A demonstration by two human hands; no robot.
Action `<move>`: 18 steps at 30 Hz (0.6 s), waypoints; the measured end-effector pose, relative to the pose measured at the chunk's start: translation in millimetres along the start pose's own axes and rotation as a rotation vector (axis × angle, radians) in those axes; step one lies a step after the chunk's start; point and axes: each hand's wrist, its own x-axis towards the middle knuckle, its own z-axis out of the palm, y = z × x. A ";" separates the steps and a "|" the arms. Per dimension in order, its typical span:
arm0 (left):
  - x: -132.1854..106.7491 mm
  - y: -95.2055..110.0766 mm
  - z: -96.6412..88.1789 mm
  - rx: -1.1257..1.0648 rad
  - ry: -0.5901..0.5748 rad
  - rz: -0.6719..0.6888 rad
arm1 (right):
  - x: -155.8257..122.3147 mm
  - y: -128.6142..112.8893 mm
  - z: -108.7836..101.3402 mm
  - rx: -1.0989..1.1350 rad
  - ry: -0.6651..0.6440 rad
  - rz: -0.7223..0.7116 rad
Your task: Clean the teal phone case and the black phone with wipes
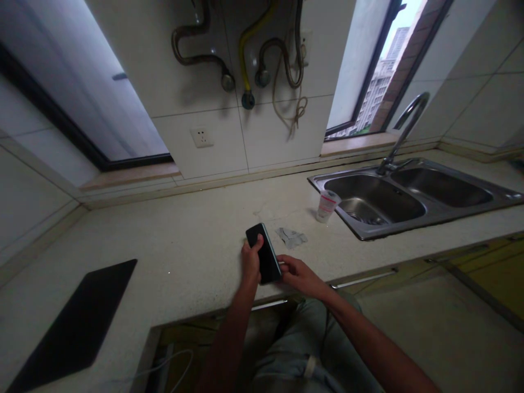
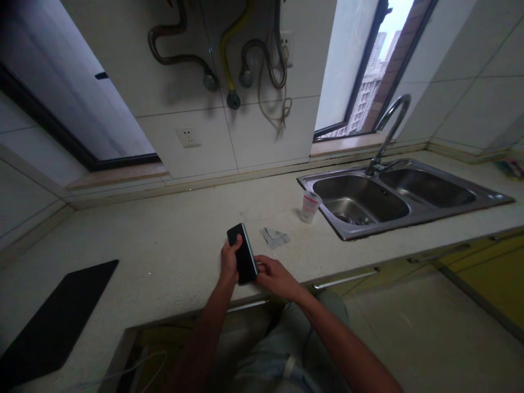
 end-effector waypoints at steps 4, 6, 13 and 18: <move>-1.6 -1.8 1.1 0.020 -0.003 0.026 | 0.1 -4.1 -0.4 -0.086 0.024 0.059; -3.2 -2.4 2.1 0.040 -0.006 0.043 | 0.8 -6.4 0.2 -0.171 0.060 0.101; -4.2 -2.5 5.3 0.083 0.020 0.078 | 3.6 -7.6 3.5 -0.438 0.153 0.083; -4.6 1.4 4.5 0.033 0.001 0.058 | 2.1 -7.9 1.7 -0.460 0.130 0.025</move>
